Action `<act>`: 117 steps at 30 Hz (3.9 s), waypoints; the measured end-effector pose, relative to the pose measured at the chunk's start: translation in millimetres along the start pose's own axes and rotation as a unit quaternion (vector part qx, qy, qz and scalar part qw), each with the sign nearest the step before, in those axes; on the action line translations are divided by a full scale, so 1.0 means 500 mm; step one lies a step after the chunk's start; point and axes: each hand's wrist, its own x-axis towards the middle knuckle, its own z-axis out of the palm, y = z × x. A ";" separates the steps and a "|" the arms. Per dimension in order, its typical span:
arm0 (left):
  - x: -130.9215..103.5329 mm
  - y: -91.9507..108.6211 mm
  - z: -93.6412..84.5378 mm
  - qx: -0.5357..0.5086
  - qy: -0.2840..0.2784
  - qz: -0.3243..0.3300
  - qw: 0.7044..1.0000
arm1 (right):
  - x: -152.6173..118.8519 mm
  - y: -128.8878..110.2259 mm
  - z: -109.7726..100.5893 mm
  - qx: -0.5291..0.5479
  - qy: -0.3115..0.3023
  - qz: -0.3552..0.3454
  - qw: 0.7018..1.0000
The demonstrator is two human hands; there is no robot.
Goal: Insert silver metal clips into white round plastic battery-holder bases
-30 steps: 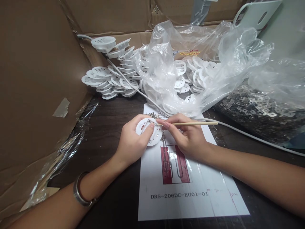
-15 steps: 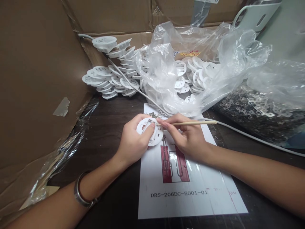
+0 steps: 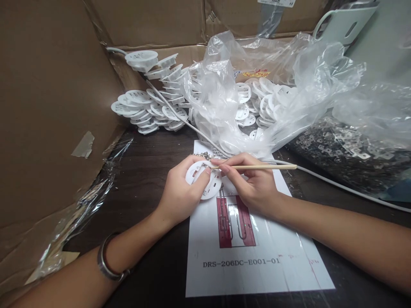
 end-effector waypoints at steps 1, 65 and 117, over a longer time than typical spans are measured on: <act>0.000 0.000 0.000 0.002 -0.002 0.005 1.000 | 0.001 0.000 0.000 -0.003 0.000 -0.003 1.000; -0.002 0.001 0.008 0.016 -0.041 0.030 0.999 | 0.009 0.000 -0.009 -0.010 -0.042 0.085 0.995; -0.004 -0.007 0.017 0.035 -0.004 0.069 0.997 | 0.015 -0.007 -0.009 0.005 -0.008 0.100 0.995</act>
